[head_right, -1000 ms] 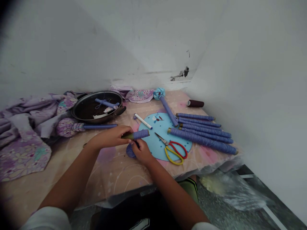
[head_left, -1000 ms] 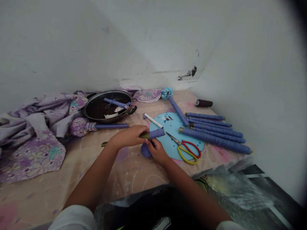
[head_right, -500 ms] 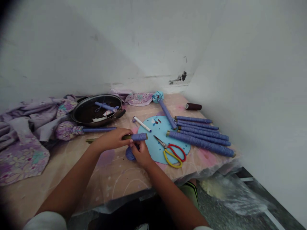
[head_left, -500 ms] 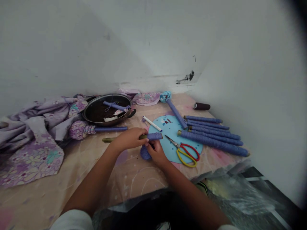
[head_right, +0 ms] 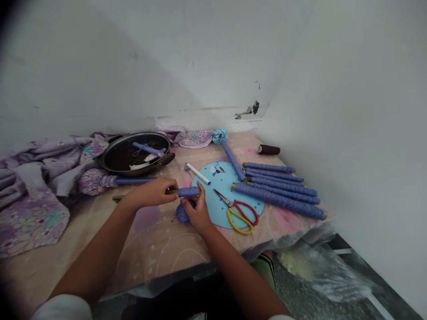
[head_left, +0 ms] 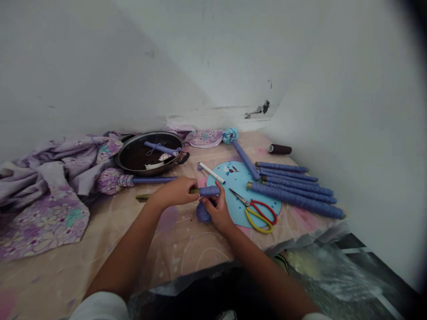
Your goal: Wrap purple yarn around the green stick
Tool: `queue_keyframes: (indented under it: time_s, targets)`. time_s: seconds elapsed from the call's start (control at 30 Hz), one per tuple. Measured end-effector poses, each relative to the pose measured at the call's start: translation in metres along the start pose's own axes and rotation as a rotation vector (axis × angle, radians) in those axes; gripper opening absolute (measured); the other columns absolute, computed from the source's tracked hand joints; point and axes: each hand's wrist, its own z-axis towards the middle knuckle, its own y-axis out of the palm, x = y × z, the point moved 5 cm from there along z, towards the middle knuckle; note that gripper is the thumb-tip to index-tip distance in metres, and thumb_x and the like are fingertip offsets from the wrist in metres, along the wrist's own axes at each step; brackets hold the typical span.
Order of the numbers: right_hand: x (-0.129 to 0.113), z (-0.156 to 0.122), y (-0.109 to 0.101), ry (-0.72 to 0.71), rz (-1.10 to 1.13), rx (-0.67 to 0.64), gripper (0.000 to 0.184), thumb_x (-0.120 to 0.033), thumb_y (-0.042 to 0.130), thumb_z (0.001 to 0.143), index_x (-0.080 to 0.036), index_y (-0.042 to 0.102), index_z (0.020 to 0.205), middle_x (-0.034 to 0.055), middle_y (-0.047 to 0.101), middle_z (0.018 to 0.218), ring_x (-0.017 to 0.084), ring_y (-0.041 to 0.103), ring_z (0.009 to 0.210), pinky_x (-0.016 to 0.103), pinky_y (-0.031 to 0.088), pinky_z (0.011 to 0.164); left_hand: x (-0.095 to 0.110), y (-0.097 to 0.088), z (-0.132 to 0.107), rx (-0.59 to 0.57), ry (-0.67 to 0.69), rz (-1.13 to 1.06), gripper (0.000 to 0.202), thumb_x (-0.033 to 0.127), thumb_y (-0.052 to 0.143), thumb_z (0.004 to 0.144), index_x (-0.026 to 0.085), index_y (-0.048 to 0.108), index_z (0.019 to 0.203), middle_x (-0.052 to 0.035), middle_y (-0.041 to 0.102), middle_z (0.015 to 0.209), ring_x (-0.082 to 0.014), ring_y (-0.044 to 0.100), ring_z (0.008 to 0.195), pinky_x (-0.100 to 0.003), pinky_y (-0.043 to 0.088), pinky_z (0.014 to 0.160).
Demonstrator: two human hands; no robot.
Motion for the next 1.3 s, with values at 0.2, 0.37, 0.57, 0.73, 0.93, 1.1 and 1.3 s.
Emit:
queue_keyframes:
  time_s: [0.2, 0.37, 0.57, 0.73, 0.93, 1.1, 1.3]
  targets:
    - [-0.001, 0.001, 0.002, -0.011, 0.024, 0.005, 0.074, -0.029, 0.060, 0.071, -0.024, 0.016, 0.130, -0.0022, 0.060, 0.074, 0.012, 0.057, 0.066, 0.027, 0.045, 0.065, 0.007, 0.004, 0.005, 0.039, 0.051, 0.025, 0.022, 0.035, 0.047, 0.074, 0.015, 0.055, 0.080, -0.0043, 0.060, 0.077, -0.0147, 0.051, 0.068, -0.023, 0.034, 0.058]
    - [-0.004, 0.000, 0.004, 0.018, 0.038, -0.034, 0.074, -0.029, 0.060, 0.072, -0.025, 0.014, 0.131, -0.0015, 0.061, 0.075, 0.012, 0.057, 0.068, 0.026, 0.045, 0.065, 0.008, 0.006, 0.005, 0.037, 0.063, 0.021, 0.025, 0.037, 0.040, 0.080, 0.016, 0.051, 0.081, -0.0044, 0.057, 0.078, -0.0152, 0.051, 0.069, -0.025, 0.034, 0.060]
    - [-0.001, 0.000, -0.001, -0.019, -0.047, -0.002, 0.081, -0.026, 0.059, 0.073, -0.023, 0.007, 0.136, -0.0023, 0.058, 0.076, 0.011, 0.054, 0.067, 0.026, 0.045, 0.066, 0.009, 0.007, -0.001, -0.055, 0.055, -0.048, 0.022, 0.034, 0.045, 0.076, 0.016, 0.049, 0.088, -0.0043, 0.057, 0.085, -0.0160, 0.051, 0.076, -0.025, 0.038, 0.065]
    - [0.006, 0.003, -0.002, -0.032, -0.193, -0.060, 0.044, -0.030, 0.056, 0.073, -0.018, 0.047, 0.115, 0.0021, 0.058, 0.081, 0.014, 0.053, 0.070, 0.026, 0.045, 0.065, 0.015, 0.008, -0.001, -0.099, 0.115, -0.056, 0.020, 0.025, 0.051, 0.068, 0.017, 0.051, 0.086, -0.0020, 0.056, 0.084, -0.0151, 0.052, 0.076, -0.023, 0.038, 0.064]
    - [-0.015, 0.001, 0.007, -0.217, -0.350, -0.173, 0.020, -0.029, 0.044, 0.082, -0.018, 0.061, 0.080, 0.0041, 0.060, 0.079, 0.016, 0.055, 0.077, 0.029, 0.043, 0.074, 0.007, 0.000, 0.000, 0.058, 0.091, -0.073, 0.029, 0.029, 0.050, 0.075, 0.018, 0.049, 0.103, -0.0053, 0.058, 0.098, -0.0181, 0.053, 0.088, -0.027, 0.039, 0.073]
    - [-0.020, 0.000, 0.007, -0.256, -0.371, -0.177, 0.020, -0.027, 0.042, 0.082, -0.018, 0.060, 0.078, 0.0041, 0.059, 0.078, 0.015, 0.055, 0.076, 0.028, 0.042, 0.073, 0.010, 0.005, 0.002, 0.074, 0.087, -0.036, 0.036, 0.031, 0.044, 0.081, 0.022, 0.043, 0.116, -0.0071, 0.057, 0.111, -0.0211, 0.053, 0.100, -0.030, 0.038, 0.082]
    - [-0.013, 0.002, 0.004, -0.183, -0.389, -0.138, 0.022, -0.030, 0.043, 0.082, -0.017, 0.060, 0.076, 0.0028, 0.058, 0.072, 0.015, 0.053, 0.069, 0.026, 0.042, 0.064, 0.015, 0.008, 0.001, 0.035, 0.008, -0.007, 0.042, 0.038, 0.049, 0.076, 0.020, 0.039, 0.113, -0.0071, 0.061, 0.098, -0.0218, 0.058, 0.086, -0.028, 0.041, 0.070]
